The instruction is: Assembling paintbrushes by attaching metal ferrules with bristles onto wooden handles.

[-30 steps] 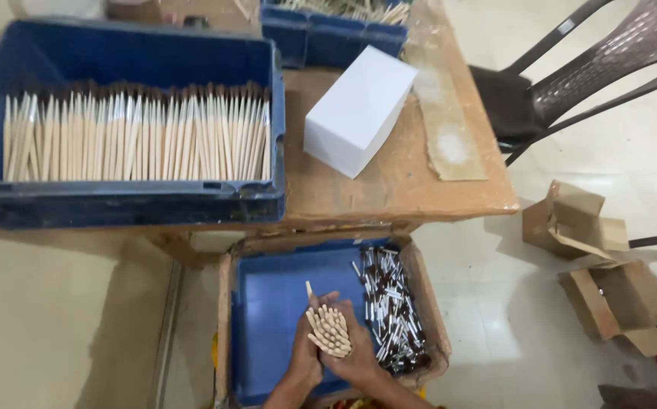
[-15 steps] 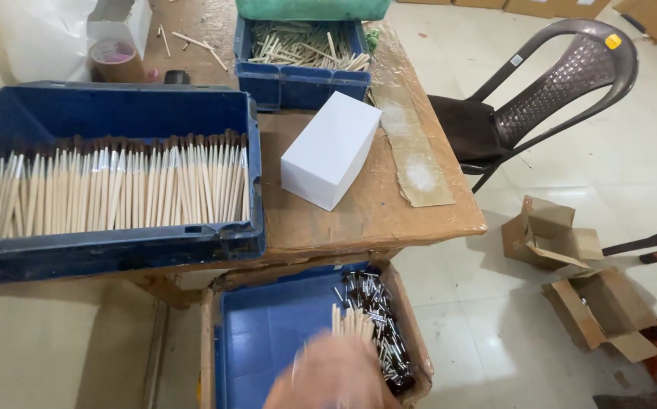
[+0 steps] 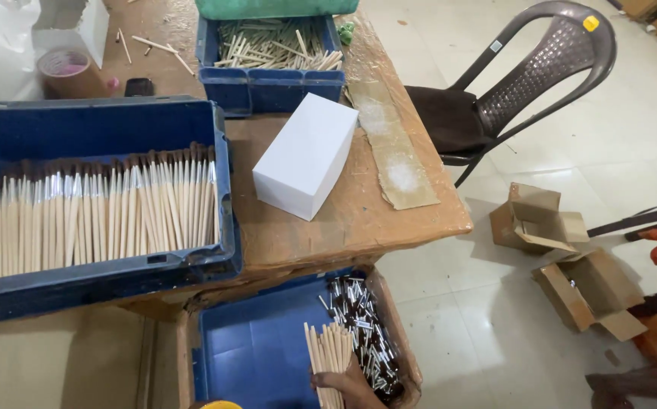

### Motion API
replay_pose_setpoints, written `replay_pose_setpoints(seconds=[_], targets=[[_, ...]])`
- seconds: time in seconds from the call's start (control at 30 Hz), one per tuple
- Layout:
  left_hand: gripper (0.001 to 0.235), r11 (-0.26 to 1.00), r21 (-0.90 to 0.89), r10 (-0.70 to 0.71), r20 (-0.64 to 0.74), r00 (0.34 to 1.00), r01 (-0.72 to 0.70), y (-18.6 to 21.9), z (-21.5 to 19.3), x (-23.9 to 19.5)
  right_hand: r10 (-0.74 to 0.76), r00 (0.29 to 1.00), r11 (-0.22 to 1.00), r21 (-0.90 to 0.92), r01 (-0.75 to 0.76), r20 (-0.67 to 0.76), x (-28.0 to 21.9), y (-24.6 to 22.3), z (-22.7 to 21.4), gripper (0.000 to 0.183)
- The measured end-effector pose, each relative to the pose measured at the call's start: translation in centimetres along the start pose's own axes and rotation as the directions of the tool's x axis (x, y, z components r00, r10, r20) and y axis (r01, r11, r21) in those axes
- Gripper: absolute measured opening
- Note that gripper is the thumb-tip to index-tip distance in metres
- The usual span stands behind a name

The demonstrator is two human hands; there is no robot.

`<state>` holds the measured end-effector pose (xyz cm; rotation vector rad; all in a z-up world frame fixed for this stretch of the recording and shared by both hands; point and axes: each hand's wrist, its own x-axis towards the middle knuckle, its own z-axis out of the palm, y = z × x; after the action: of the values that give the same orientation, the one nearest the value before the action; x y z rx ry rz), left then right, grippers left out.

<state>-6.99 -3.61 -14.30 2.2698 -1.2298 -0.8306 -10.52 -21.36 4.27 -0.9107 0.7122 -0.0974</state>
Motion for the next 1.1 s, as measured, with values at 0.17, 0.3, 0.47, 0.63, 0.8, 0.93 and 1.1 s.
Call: replay_pose_setpoints(seconds=[0.17, 0.3, 0.47, 0.63, 0.8, 0.93, 1.1], targets=[[0.019, 0.961, 0.094, 0.270, -0.137, 0.953, -0.259, 4.4, -10.6, 4.7, -0.050, 0.991, 0.997, 0.061, 0.042, 0.125, 2.6, -3.3, -2.2, 0.078], [0.041, 0.826, -0.119, 0.448, -0.454, 0.770, -0.551, 20.1, -34.4, 4.5, -0.315, 0.924, 0.944, -0.025, 0.328, 0.218, 6.0, -9.0, -5.5, 0.074], [0.105, 0.616, -0.331, 0.325, -0.720, 0.613, -0.715, 24.5, -38.1, 14.3, -0.596, 0.707, 0.738, -0.087, 0.669, 0.381, 12.5, -23.6, -5.7, 0.071], [0.116, 0.630, -0.496, 0.303, -0.551, 0.778, -0.597, 22.3, -36.7, 22.4, -0.596, 0.614, 0.726, 0.019, 0.688, 0.517, 20.6, -25.1, -7.5, 0.082], [0.088, 0.544, -0.553, 0.385, -0.504, 0.774, -0.631, 23.0, -39.9, 24.1, -0.508, 0.725, 0.441, -0.583, 0.683, 0.465, 27.2, -23.5, -14.4, 0.080], [0.063, 0.612, -0.527, 0.366, -0.472, 0.802, -0.590, 21.3, -37.7, 28.6, -0.455, 0.676, 0.207, -0.670, 0.713, 0.579, 29.8, -23.9, -16.9, 0.074], [0.066, 0.605, -0.198, 0.512, -0.644, 0.568, -0.771, 23.1, -39.6, 27.4, -0.428, 0.761, 0.226, -0.757, 0.613, 0.488, 30.7, -23.4, -17.3, 0.072]])
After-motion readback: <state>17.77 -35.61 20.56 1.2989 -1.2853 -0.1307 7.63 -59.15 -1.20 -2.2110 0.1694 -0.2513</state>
